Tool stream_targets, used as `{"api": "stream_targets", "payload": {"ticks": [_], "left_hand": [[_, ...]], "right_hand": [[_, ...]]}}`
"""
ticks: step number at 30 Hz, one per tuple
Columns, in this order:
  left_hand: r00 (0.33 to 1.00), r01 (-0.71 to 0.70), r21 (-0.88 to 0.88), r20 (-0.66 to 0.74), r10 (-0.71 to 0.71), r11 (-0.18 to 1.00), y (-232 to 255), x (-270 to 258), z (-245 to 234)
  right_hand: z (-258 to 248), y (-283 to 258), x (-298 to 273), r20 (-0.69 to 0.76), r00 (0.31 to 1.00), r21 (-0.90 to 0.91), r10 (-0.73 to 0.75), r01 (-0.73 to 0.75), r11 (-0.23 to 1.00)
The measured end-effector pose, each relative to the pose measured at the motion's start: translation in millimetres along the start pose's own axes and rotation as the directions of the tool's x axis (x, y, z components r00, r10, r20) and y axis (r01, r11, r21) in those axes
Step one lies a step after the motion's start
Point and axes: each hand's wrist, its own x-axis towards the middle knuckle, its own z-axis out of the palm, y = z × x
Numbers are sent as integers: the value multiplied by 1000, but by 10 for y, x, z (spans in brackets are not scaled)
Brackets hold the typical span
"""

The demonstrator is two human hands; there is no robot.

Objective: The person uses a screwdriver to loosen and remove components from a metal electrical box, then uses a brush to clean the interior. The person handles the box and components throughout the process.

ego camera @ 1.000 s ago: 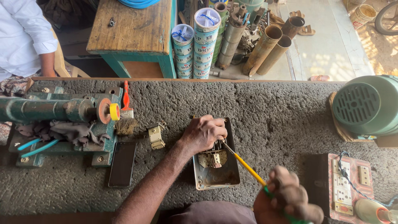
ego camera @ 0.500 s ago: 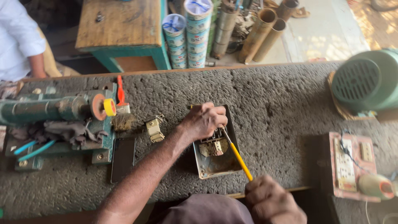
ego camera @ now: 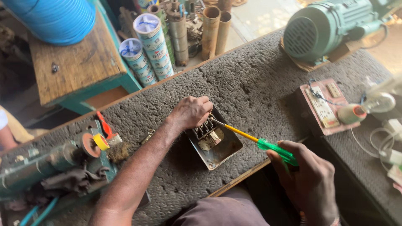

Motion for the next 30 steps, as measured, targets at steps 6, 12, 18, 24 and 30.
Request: {"api": "stream_targets", "payload": {"ticks": [6, 12, 18, 24, 30], "left_hand": [[972, 57, 77, 224, -73, 995, 120, 198, -117], [916, 188, 16, 357, -181, 982, 159, 261, -262], [931, 253, -25, 278, -236, 967, 101, 162, -169], [868, 462, -172, 291, -403, 870, 2, 156, -77], [804, 595, -344, 235, -546, 727, -18, 90, -101]], "right_hand": [[-227, -70, 263, 402, 911, 143, -91, 35, 989], [-267, -251, 245, 667, 705, -358, 241, 20, 934], [-257, -115, 317, 515, 856, -299, -34, 217, 929], [-325, -78, 466, 610, 790, -161, -69, 209, 965], [-412, 138, 830, 378, 924, -229, -51, 147, 962]]}}
